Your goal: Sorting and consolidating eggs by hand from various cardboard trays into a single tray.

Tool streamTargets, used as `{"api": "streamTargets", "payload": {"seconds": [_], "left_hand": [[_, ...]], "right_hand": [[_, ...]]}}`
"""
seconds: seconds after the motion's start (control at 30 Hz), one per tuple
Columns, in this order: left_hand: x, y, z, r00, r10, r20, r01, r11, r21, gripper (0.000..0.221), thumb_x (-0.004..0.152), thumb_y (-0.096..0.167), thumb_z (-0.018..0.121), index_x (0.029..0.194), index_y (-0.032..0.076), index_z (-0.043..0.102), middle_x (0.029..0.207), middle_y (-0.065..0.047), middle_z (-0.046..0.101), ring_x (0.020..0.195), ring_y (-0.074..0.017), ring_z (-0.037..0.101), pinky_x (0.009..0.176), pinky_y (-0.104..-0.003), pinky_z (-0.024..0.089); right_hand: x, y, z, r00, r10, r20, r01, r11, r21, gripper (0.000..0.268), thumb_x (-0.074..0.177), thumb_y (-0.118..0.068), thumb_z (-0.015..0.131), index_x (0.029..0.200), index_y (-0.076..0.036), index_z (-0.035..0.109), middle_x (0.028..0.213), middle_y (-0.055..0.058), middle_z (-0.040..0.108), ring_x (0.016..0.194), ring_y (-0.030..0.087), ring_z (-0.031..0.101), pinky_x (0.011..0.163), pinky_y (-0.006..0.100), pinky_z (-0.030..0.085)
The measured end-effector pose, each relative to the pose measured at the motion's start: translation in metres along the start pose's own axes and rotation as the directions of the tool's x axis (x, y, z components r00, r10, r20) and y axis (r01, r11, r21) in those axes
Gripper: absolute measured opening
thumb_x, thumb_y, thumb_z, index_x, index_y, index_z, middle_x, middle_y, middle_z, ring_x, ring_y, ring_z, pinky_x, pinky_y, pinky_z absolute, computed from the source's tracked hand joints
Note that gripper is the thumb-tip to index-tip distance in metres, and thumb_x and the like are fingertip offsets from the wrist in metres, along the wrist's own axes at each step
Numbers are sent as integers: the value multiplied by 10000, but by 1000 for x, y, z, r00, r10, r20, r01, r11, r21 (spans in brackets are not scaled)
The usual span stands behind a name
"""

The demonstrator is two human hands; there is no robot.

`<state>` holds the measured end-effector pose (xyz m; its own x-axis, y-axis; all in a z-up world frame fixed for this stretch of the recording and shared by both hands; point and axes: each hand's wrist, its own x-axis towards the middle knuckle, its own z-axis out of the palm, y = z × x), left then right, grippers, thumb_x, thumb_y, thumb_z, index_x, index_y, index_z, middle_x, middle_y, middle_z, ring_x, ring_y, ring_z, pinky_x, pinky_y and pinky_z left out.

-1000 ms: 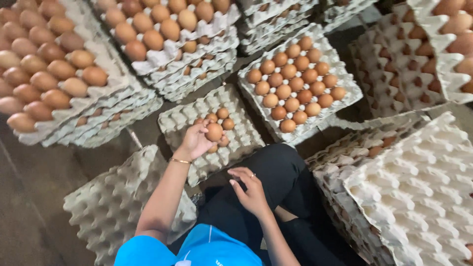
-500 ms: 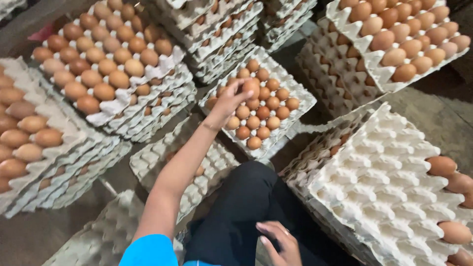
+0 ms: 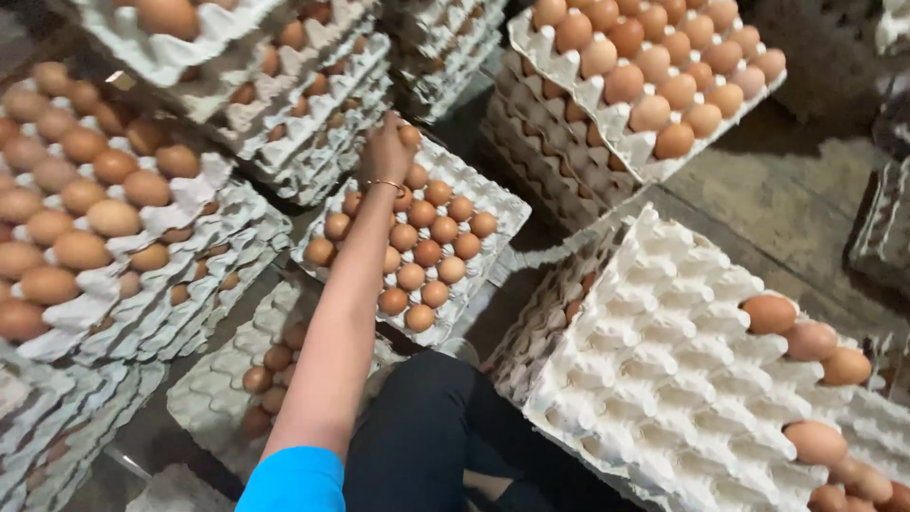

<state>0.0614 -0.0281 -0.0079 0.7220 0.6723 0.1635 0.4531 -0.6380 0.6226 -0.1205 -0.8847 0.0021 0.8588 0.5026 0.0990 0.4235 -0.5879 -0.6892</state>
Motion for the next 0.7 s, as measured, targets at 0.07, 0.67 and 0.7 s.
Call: {"api": "streamTargets", "payload": {"seconds": [0.07,0.67,0.7], "left_hand": [[5,-2,1,995,-18,94,14,999,49,288,836,255,651,1090,198,529,1014,-114,646,956,-361,608,836,-545,470],[-165,226,-50,655,755,-40,-708,594,-381,501,740,175,712,1203,108,533,1192,-119,524,1075,-311,460,949,-404,359],[-182,248,-53,600,800,6,-716,541,-442,472,735,168,699,1179,116,547,1173,-119,532,1050,-320,451,923,-402,388]], "right_hand": [[14,28,-25,999,33,-26,-35,995,-93,779,584,-273,719,1307,-115,476,1290,98,542,1272,190,434,1120,337,311],[147,-291,17,756,277,-594,-576,713,-400,423,960,-234,716,1257,63,667,1006,202,662,871,361,607,744,430,485],[154,-294,15,768,294,-569,-584,686,-433,433,952,-293,674,1212,53,669,1016,233,678,869,406,619,752,464,488]]}}
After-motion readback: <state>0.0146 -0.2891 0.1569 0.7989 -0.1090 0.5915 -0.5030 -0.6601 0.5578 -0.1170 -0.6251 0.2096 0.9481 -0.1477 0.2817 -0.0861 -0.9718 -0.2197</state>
